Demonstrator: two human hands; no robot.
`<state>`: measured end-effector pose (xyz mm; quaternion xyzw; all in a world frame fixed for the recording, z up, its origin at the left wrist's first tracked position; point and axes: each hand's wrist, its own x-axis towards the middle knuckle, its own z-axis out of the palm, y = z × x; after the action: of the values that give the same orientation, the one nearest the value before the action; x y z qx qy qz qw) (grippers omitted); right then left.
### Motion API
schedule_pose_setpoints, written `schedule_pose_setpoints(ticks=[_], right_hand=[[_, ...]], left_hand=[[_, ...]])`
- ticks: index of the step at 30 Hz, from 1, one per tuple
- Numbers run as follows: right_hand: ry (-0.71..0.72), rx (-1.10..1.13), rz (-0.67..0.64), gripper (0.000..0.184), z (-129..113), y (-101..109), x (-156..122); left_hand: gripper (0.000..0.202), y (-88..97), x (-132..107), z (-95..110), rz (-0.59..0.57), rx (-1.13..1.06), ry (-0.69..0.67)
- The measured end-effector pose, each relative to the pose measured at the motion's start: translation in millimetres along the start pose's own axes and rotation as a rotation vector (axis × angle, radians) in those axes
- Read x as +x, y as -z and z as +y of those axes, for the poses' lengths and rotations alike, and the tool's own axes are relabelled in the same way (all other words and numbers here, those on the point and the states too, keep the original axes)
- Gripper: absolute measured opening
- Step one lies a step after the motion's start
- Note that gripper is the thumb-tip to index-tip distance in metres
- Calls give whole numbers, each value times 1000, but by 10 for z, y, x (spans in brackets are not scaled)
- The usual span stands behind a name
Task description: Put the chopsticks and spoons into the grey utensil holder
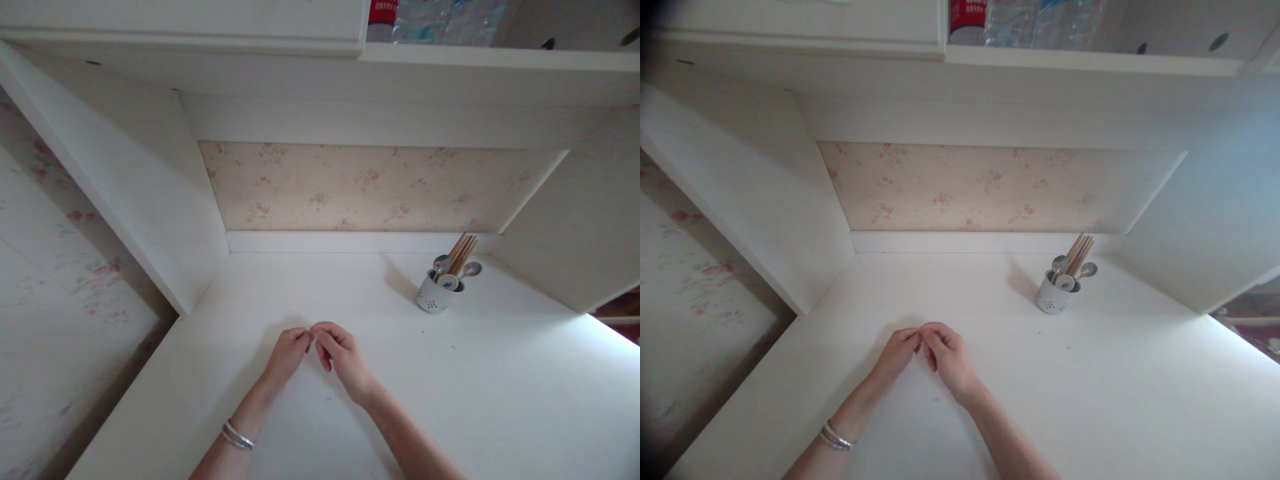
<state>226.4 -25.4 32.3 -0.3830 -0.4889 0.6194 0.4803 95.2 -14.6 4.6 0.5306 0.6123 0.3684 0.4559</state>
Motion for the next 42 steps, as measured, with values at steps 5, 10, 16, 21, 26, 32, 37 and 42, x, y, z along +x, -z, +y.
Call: schedule_pose_setpoints(ticks=[5, 10, 16, 21, 26, 32, 37, 42], right_hand=[[78, -289, 277, 36, 402, 454, 179], [78, -517, 168, 32, 473, 390, 114], [99, -579, 102, 32, 442, 337, 90], [110, -585, 99, 31, 469, 361, 97], [99, -593, 91, 30, 494, 360, 99], [118, -624, 53, 29, 443, 341, 89], [130, -634, 33, 28, 423, 336, 76], [135, -645, 22, 29, 422, 328, 63]], left_hand=[[44, -6, -7, 27, -4, 49, -5], [44, -8, -10, 9, -8, 49, -22], [44, -5, -25, -8, -30, 45, -34], [45, -6, -22, -5, -31, 57, -31], [43, -9, -18, -10, -32, 56, -38], [44, -12, -21, -18, -31, 62, -27], [44, -12, -15, -17, -39, 63, -34], [45, -12, -13, -26, -44, 58, -43]])
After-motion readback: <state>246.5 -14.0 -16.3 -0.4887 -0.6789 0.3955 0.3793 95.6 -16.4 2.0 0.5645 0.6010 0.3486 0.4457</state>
